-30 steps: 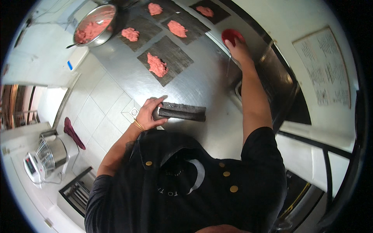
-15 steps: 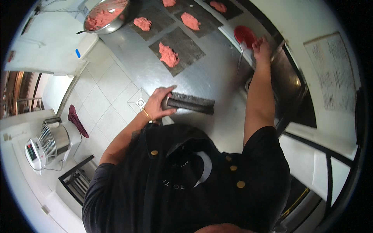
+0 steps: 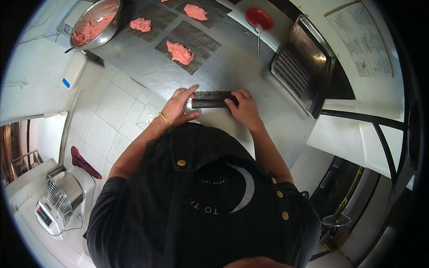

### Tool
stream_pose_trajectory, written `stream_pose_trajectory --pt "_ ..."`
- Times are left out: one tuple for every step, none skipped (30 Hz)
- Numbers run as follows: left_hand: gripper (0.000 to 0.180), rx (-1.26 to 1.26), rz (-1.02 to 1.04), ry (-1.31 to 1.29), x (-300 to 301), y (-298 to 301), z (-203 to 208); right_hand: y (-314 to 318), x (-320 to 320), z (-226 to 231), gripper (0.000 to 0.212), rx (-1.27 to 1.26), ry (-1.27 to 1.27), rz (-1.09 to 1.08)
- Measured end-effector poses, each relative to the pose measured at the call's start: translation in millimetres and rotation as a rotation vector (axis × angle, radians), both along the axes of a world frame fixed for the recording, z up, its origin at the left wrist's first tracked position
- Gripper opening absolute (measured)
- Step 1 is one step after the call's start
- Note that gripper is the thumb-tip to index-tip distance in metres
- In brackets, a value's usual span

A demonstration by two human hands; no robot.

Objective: The person spreads a pink paste onto seaweed sheets using a spoon and then rolls the sheets into cylinders by hand.

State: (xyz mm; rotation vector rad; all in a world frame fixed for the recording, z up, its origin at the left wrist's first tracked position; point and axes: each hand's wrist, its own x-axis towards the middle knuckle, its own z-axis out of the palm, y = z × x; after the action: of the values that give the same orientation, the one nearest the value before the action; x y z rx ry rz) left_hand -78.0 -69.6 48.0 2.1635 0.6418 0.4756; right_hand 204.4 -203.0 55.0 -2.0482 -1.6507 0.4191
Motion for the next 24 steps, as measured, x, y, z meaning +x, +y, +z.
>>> stream_pose_trajectory --pt "0.099 0.006 -0.002 -0.002 -1.3 0.6 -2.4 -0.3 -3.3 -3.9 0.043 -0.003 -0.047 0.006" --pt "0.098 0.007 -0.008 -0.007 -1.6 1.1 -5.0 -0.9 -6.0 -7.5 0.045 -0.007 -0.093 0.013" --pt "0.097 0.009 -0.011 -0.006 -2.2 1.6 -6.1 1.9 -15.0 -5.0 0.046 -0.002 -0.114 0.02" --pt "0.096 0.012 -0.012 -0.006 -2.7 2.1 -7.2 6.0 -25.8 -2.9 0.048 0.003 -0.135 0.029" --pt "0.095 0.004 -0.019 -0.006 -3.3 2.7 -8.3 10.5 -37.2 -2.1 0.049 0.007 -0.156 0.039" --pt "0.094 -0.002 -0.025 -0.008 -3.9 3.7 -9.6 14.9 -48.8 -3.5 0.049 0.024 -0.146 0.082" --pt "0.093 -0.008 -0.033 -0.009 -4.7 5.2 -11.0 19.8 -61.3 -5.3 0.05 0.041 -0.136 0.123" --pt "0.093 0.001 -0.042 -0.028 -5.3 6.3 -13.0 25.0 -73.6 -7.5 0.05 0.058 -0.125 0.166" --pt "0.093 0.011 -0.051 -0.047 -5.4 7.3 -16.8 30.6 -84.0 -17.2 0.052 0.117 -0.124 0.208" --pt "0.092 0.02 -0.06 -0.064 -6.2 7.4 -20.0 36.8 -95.0 -12.8 0.052 0.099 -0.103 0.232" --pt "0.092 0.03 -0.059 -0.072 -7.1 7.7 -23.1 42.1 -103.9 -7.6 0.052 0.082 -0.082 0.256" --pt "0.092 0.039 -0.06 -0.083 -6.6 8.4 -23.8 45.4 -107.9 -3.3 0.052 0.064 -0.063 0.278" --pt "0.092 0.048 -0.061 -0.094 -6.4 8.1 -24.4 45.1 -105.1 -4.7 0.052 0.057 -0.086 0.256" --pt "0.092 0.044 -0.058 -0.076 -6.7 7.2 -24.9 42.7 -98.0 -7.5 0.053 0.05 -0.108 0.233" --pt "0.092 0.041 -0.059 -0.057 -6.6 6.8 -21.4 38.7 -89.6 -9.8 0.053 0.044 -0.131 0.207" --pt "0.092 0.04 -0.056 -0.038 -6.6 6.8 -18.6 32.1 -78.6 -9.6 0.054 0.028 -0.133 0.145" --pt "0.092 0.035 -0.056 -0.03 -6.5 6.7 -17.6 22.5 -63.5 -8.0 0.055 0.013 -0.136 0.083" --pt "0.091 0.029 -0.057 -0.023 -6.1 6.6 -16.8 13.2 -47.4 -7.1 0.056 -0.004 -0.138 0.019" --pt "0.091 0.023 -0.058 -0.015 -5.0 5.9 -15.8 4.1 -29.0 -8.0 0.057 -0.016 -0.153 -0.002" --pt "0.089 0.026 -0.046 -0.023 -3.2 4.5 -14.2 -5.9 -10.7 -10.3 0.058 -0.029 -0.166 -0.026" --pt "0.087 0.03 -0.034 -0.026 -1.8 3.1 -11.9 -9.3 -4.8 -5.9 0.059 -0.04 -0.175 -0.049" --pt "0.085 0.033 -0.022 -0.03 0.1 1.3 -9.6 -12.5 -2.4 -3.5 0.059 -0.031 -0.207 -0.015" --pt "0.081 0.156 -0.004 -0.036 3.1 -2.2 -7.4 -17.3 1.1 0.7 0.058 -0.021 -0.24 0.019" --pt "0.077 0.28 0.013 -0.038 6.7 -6.7 -3.5 -18.4 1.4 8.4 0.058 -0.01 -0.27 0.052"
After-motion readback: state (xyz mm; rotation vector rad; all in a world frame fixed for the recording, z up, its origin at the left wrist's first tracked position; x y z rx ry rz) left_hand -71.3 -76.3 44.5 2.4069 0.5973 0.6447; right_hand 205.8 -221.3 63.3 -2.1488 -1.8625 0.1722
